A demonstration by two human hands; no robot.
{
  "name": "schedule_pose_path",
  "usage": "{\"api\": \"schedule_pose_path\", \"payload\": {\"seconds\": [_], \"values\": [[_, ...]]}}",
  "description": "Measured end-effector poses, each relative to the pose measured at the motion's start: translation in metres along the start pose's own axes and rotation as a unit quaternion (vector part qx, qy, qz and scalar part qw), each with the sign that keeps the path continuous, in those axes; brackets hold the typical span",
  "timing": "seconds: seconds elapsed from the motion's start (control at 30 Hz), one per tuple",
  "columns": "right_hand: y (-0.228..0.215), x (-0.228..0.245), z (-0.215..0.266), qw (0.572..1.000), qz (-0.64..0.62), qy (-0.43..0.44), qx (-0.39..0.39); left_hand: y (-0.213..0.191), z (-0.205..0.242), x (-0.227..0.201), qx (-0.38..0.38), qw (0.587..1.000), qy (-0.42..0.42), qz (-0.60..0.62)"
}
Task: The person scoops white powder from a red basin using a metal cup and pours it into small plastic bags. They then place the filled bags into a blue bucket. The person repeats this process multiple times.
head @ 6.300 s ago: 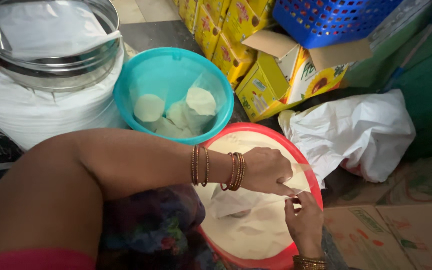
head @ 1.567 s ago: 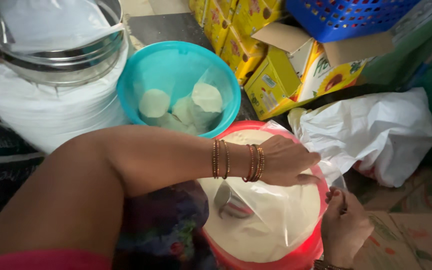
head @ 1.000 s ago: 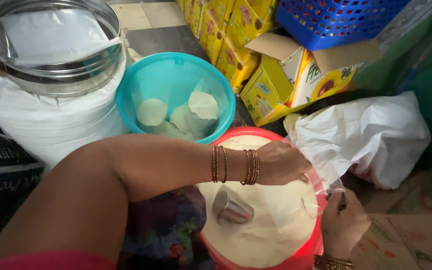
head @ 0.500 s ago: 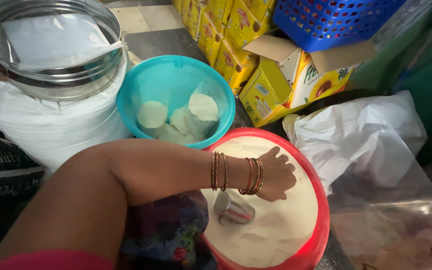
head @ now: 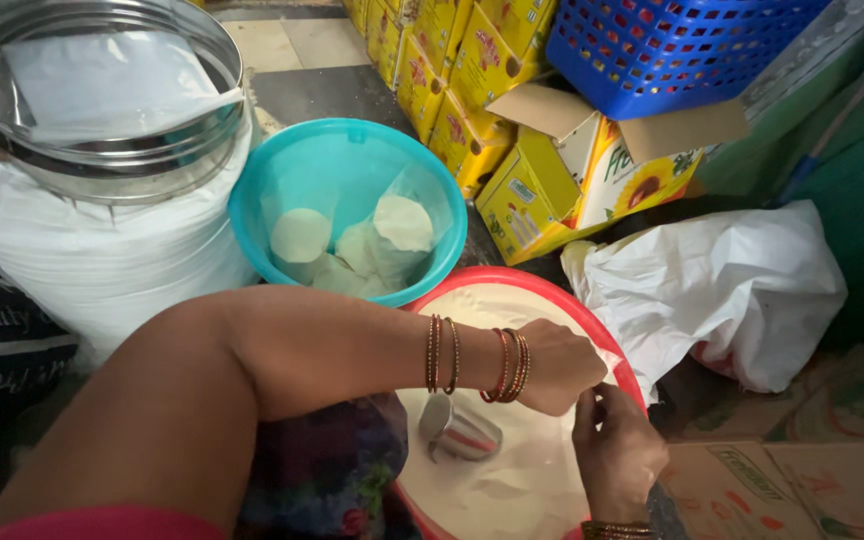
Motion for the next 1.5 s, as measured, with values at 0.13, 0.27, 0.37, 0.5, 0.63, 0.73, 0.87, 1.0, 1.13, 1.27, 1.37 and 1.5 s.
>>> {"api": "schedule_pose_path", "payload": {"seconds": [0.13,0.27,0.37,0.5,0.63,0.73,0.87,1.0,1.13,1.27,1.37,1.5], "values": [[-0.007,0.006,-0.003,1.0,0.001,-0.011,-0.007,0.008,-0.002,0.006,-0.028,1.0,0.008,0.009],[-0.013,0.028,-0.008,0.992,0.046,-0.11,-0.047,0.02,-0.01,0.013,-0.061,0.998,0.027,-0.02],[-0.028,0.045,-0.015,0.986,0.006,-0.134,-0.095,0.02,-0.018,0.022,-0.141,0.989,0.05,-0.02],[-0.041,0.064,-0.016,0.976,-0.058,-0.164,-0.13,0.006,-0.027,0.038,-0.208,0.974,0.061,-0.065],[-0.022,0.059,-0.006,0.988,-0.117,-0.084,-0.063,0.012,-0.023,0.024,-0.214,0.964,0.114,-0.108],[0.003,0.037,-0.005,0.982,-0.186,0.03,0.001,0.031,-0.007,-0.014,-0.226,0.967,0.113,-0.021],[0.013,0.006,0.005,0.918,-0.322,0.222,0.063,0.056,0.047,-0.08,-0.188,0.926,0.299,0.13],[0.026,-0.008,-0.003,0.887,-0.347,0.297,0.065,0.058,0.097,-0.104,-0.065,0.913,0.389,0.106],[0.04,-0.023,-0.008,0.958,-0.14,0.245,0.042,0.051,0.097,-0.093,-0.066,0.912,0.382,0.132],[0.046,-0.023,-0.005,0.988,-0.101,0.004,-0.117,0.051,0.087,-0.08,-0.025,0.947,0.321,-0.01],[0.044,-0.018,0.0,0.989,-0.111,-0.053,-0.085,0.042,0.062,-0.061,-0.162,0.937,0.301,-0.071],[0.029,0.016,0.005,0.992,-0.114,-0.039,0.035,0.021,0.03,-0.009,-0.117,0.98,0.154,-0.053]]}}
Point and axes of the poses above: each hand's wrist, its own z-axis away from the middle knuckle, its own y-axis out of the palm, x = y × z, the point moved 2 cm from there along -z, towards the middle knuckle, and after that the axes turned 14 degrees about -x, right-handed, at the moved point
